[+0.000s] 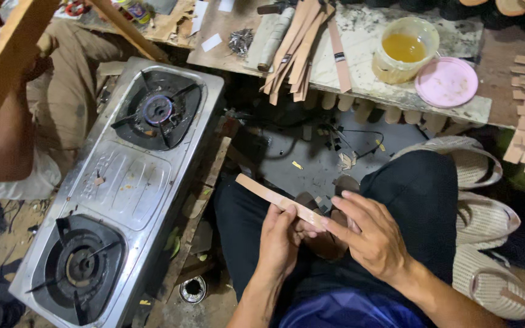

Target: The person sits on the floor and weaves narrow leather strips into a flat woven panel, dipping strip ends into a cup of liquid and folding and interlacing the strips by hand. They place finished woven sections on the workbench and pick up new strips to continue weaving.

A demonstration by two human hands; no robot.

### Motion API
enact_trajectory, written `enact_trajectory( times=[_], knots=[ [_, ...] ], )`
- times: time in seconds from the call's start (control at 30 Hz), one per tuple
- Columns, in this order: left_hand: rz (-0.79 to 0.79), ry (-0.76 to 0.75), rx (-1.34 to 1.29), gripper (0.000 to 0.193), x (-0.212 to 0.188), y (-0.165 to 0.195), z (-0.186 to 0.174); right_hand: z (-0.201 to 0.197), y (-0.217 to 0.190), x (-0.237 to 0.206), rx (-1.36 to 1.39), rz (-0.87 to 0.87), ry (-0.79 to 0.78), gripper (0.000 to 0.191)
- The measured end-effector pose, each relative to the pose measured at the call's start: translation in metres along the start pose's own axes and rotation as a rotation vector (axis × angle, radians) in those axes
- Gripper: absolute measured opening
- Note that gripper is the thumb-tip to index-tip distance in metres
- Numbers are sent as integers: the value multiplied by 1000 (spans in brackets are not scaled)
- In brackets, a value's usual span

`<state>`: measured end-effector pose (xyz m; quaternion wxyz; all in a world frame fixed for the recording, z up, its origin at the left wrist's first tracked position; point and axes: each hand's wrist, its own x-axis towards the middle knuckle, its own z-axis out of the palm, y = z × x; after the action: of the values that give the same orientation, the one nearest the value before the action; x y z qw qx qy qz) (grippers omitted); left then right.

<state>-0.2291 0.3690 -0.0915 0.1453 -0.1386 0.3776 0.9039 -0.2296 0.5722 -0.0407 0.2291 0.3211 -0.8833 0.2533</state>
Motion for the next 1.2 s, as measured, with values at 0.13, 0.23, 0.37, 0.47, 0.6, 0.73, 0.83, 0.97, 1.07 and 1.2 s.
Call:
enact_trajectory(
  times=[0.13,0.23,0.37,0.47,0.6,0.73,0.83,0.97,1.07,1.2],
  knots=[
    [50,-74,122,15,-6,-7,-18,-7,-5,-4,152,168,-12,39],
    [57,-114,314,16,-11,-21,-19,-8,-17,-11,264,209,32,37],
    [46,-64,411,20,-16,-33,-6,-13,-23,-24,159,116,38,30],
    [-14,0,295,18,-24,-34,0,-23,-19,-34,111,105,36,29],
    [85,-196,605,20,-26,-33,10,-28,-18,-42,168,240,58,33],
    [49,-355,790,30,-39,-35,30,-26,-29,-45,358,375,151,40],
    [-63,-433,895,29,-40,-32,36,-32,-24,-47,422,459,138,46],
    [-53,-441,945,32,-33,-34,16,-64,20,-52,424,688,130,59],
    [-121,-344,1009,33,-20,-40,-16,-102,74,-62,230,792,250,40],
    [-166,-316,1154,36,-5,-59,-48,-148,166,-73,235,868,528,66]
  ],
)
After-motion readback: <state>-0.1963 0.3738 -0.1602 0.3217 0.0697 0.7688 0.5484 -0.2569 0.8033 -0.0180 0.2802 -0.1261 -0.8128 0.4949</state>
